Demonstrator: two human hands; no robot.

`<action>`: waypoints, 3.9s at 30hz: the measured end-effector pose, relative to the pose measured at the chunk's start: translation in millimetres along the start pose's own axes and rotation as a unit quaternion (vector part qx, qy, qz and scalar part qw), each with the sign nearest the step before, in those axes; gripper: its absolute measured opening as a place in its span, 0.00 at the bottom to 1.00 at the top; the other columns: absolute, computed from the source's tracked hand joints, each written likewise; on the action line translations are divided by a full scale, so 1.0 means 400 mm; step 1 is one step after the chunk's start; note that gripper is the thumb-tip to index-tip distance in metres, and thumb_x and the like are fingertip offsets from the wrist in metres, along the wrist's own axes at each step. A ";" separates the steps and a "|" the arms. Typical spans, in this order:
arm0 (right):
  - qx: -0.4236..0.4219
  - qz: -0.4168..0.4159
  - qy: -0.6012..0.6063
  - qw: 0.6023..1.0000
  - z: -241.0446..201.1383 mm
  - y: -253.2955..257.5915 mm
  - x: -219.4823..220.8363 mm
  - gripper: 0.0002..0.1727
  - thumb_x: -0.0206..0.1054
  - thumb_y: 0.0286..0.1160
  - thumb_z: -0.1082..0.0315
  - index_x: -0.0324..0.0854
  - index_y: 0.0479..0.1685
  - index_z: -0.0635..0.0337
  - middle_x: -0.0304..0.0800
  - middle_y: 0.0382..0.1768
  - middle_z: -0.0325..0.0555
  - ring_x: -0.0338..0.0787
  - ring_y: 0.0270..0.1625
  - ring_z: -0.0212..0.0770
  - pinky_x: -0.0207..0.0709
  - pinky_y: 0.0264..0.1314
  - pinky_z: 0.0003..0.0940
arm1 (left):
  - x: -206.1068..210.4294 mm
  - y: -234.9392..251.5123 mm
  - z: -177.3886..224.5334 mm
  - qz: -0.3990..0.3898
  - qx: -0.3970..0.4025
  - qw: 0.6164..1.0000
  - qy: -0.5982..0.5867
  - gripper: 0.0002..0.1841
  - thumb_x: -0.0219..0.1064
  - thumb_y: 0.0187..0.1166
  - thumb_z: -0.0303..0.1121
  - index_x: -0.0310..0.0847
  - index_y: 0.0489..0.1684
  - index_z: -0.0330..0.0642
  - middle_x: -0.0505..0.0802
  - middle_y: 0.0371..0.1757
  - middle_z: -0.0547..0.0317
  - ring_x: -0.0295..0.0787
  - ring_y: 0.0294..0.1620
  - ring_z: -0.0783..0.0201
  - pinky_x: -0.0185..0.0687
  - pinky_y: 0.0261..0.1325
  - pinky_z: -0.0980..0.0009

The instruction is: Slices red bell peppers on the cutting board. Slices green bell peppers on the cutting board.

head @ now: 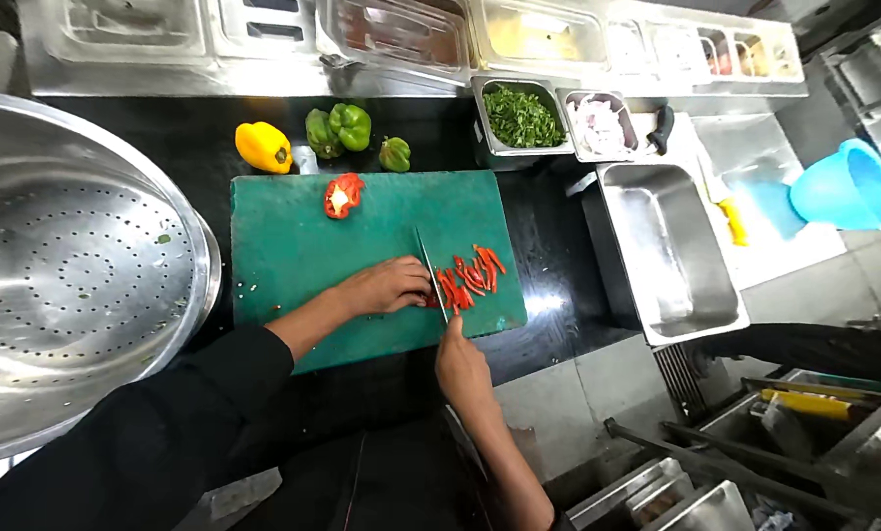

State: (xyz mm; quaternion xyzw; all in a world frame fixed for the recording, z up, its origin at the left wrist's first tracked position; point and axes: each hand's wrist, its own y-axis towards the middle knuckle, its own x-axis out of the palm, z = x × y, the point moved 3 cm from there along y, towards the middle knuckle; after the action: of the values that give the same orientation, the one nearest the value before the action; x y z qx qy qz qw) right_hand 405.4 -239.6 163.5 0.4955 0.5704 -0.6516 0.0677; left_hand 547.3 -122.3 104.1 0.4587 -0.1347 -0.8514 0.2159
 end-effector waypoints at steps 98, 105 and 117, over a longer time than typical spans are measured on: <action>-0.022 -0.050 0.009 0.998 -0.127 -0.063 0.049 0.20 0.48 0.94 0.61 0.60 0.79 0.57 0.90 0.49 0.59 0.93 0.57 0.59 0.84 0.58 0.55 | -0.073 -0.136 0.007 0.041 -0.046 0.998 0.027 0.08 0.71 0.76 0.34 0.93 0.40 0.40 0.95 0.51 0.54 0.87 0.63 0.54 0.76 0.76 0.63; -0.033 -0.055 0.015 0.998 -0.125 -0.082 0.045 0.18 0.47 0.94 0.60 0.62 0.76 0.56 0.90 0.47 0.57 0.93 0.55 0.58 0.84 0.57 0.54 | -0.091 -0.140 0.003 0.018 -0.058 0.998 0.012 0.06 0.72 0.74 0.32 0.92 0.37 0.38 0.93 0.51 0.50 0.86 0.63 0.53 0.76 0.74 0.62; -0.042 -0.006 0.010 0.999 -0.073 -0.031 0.050 0.21 0.49 0.94 0.61 0.61 0.79 0.57 0.90 0.45 0.61 0.93 0.52 0.63 0.84 0.53 0.59 | -0.096 -0.171 0.030 0.007 -0.098 0.995 -0.010 0.09 0.70 0.77 0.28 0.92 0.48 0.38 0.92 0.59 0.51 0.85 0.68 0.54 0.76 0.78 0.61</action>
State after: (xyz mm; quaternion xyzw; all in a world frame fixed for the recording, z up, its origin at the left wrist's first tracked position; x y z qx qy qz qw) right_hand 403.8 -202.3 161.6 0.4954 0.6012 -0.6220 0.0787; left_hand 539.2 -43.5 109.2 0.4257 -0.0558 -0.8636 0.2644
